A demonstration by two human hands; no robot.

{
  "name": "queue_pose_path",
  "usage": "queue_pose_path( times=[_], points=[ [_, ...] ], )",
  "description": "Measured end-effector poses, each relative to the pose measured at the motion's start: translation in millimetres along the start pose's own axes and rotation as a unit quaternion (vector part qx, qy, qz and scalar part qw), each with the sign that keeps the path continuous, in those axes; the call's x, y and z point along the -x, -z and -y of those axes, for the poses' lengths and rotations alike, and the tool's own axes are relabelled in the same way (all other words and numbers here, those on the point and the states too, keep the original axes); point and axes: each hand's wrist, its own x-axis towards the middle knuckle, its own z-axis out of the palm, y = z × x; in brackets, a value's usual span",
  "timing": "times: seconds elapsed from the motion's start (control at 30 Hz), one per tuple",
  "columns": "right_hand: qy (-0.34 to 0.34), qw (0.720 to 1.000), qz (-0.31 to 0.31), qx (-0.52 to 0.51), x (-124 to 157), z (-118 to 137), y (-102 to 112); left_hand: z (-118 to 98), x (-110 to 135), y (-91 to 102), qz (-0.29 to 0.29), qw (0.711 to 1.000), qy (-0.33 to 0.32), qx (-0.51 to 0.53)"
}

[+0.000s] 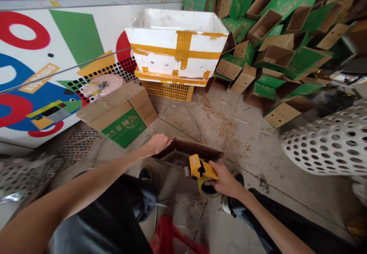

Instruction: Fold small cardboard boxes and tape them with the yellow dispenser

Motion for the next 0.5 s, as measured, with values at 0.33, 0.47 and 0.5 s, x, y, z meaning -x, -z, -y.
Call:
queue_pose_path(
  times=[0.33,0.47,0.5],
  points=[
    [-0.1,0.992,0.074,0.004,34.0,12.2,-60.2,-31.1,9.5,-21.7,-0.036,0.991,0.122,0.038],
    [-0.146,0.985,0.063,-0.073,35.5,9.4,-64.8,-48.0,-1.7,-16.4,-0.039,0.99,0.131,0.036],
    [-0.158,0.982,0.062,-0.082,36.0,8.9,-65.3,-51.6,-5.4,-11.9,-0.037,0.99,0.132,0.035]
  ],
)
